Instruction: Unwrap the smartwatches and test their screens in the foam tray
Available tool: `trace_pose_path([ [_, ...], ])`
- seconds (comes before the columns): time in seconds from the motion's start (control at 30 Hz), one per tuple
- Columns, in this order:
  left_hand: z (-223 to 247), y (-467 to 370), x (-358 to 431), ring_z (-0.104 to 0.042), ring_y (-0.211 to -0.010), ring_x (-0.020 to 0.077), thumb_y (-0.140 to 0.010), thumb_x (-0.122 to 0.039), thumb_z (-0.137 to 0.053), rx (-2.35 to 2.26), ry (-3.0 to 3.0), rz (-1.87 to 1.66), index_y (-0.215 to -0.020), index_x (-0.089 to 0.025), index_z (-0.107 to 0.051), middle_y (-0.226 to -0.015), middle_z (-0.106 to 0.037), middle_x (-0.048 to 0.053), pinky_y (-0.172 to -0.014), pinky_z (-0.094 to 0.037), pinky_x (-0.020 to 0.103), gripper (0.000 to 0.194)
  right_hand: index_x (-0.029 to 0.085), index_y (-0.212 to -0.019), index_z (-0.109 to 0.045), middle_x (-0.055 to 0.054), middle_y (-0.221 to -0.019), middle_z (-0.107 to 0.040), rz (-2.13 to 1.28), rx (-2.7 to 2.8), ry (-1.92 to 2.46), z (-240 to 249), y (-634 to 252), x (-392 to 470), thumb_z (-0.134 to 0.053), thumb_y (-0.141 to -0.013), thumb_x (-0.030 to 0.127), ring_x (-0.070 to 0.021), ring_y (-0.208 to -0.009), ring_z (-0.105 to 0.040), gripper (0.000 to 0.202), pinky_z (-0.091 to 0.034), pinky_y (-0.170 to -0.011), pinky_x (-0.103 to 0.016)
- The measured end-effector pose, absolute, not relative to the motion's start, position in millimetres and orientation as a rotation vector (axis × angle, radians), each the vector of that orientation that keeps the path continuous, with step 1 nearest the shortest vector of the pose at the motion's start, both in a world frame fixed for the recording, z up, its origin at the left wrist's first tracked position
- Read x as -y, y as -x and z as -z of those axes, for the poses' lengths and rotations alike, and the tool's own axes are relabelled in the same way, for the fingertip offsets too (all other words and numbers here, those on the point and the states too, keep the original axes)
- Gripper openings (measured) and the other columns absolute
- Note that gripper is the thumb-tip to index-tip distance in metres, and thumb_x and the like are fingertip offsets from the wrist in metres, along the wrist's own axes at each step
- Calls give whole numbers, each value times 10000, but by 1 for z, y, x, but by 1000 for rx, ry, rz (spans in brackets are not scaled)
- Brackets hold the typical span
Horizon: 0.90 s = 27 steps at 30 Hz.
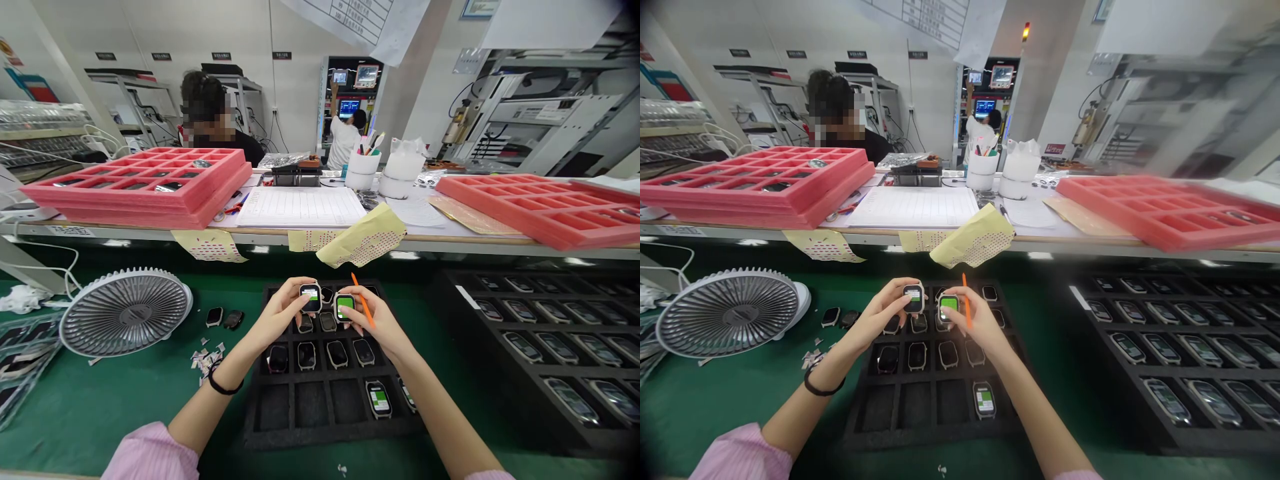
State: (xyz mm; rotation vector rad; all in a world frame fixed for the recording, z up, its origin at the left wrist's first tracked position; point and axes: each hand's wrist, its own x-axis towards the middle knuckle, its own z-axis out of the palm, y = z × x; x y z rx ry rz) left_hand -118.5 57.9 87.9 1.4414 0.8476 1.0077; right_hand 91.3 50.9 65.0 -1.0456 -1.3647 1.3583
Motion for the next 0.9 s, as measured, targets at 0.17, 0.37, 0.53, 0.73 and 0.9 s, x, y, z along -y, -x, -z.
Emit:
trace_pose_path([
  [0.17, -86, 119, -59, -593, -729, 135, -868, -425, -566, -841, -1438, -1020, -1181, -185, -509, -992, -576, 63, -500, -438, 195, 398, 235, -1032, -574, -21, -886, -618, -1335, 1423, 1055, -65, -91, -50, -768, -690, 321, -140, -671, -609, 403, -441, -449, -214],
  [0.37, -86, 119, -58, -596, -830, 152, -810, -348, -660, -856, -1477, -995, -1215, -202, -461, -1049, -583, 67, -595, -467, 212, 474, 228, -1041, -571, -3, -812, -591, -1361, 1389, 1037, -65, -91, -51, -707, -754, 407, -111, -565, -567, 364, -372, -395, -205],
  [0.53, -84, 117, -54, -601, -881, 176, -744, -292, -725, -895, -1578, -967, -1255, -213, -443, -1094, -599, 80, -697, -491, 263, 589, 215, -1048, -596, -6, -817, -567, -1338, 1376, 1068, -67, -88, -48, -610, -815, 495, -99, -529, -549, 365, -388, -398, -216],
  [0.73, -82, 113, -50, -577, -910, 220, -735, -380, -734, -993, -2058, -973, -1140, -242, -589, -1118, -615, 80, -720, -491, 306, 452, 227, -1115, -593, -35, -972, -596, -1405, 1396, 1047, -65, -81, -43, -561, -835, 517, -48, -445, -457, 403, -386, -385, -218],
  [0.9, -74, 109, -51, -528, -1088, 258, -752, -273, -711, -1059, -2372, -930, -1138, -262, -590, -1163, -590, 70, -881, -474, 368, 405, 244, -1218, -547, -43, -1023, -607, -1394, 1483, 1089, -62, -78, -38, -558, -850, 470, -32, -414, -430, 432, -405, -418, -230],
])
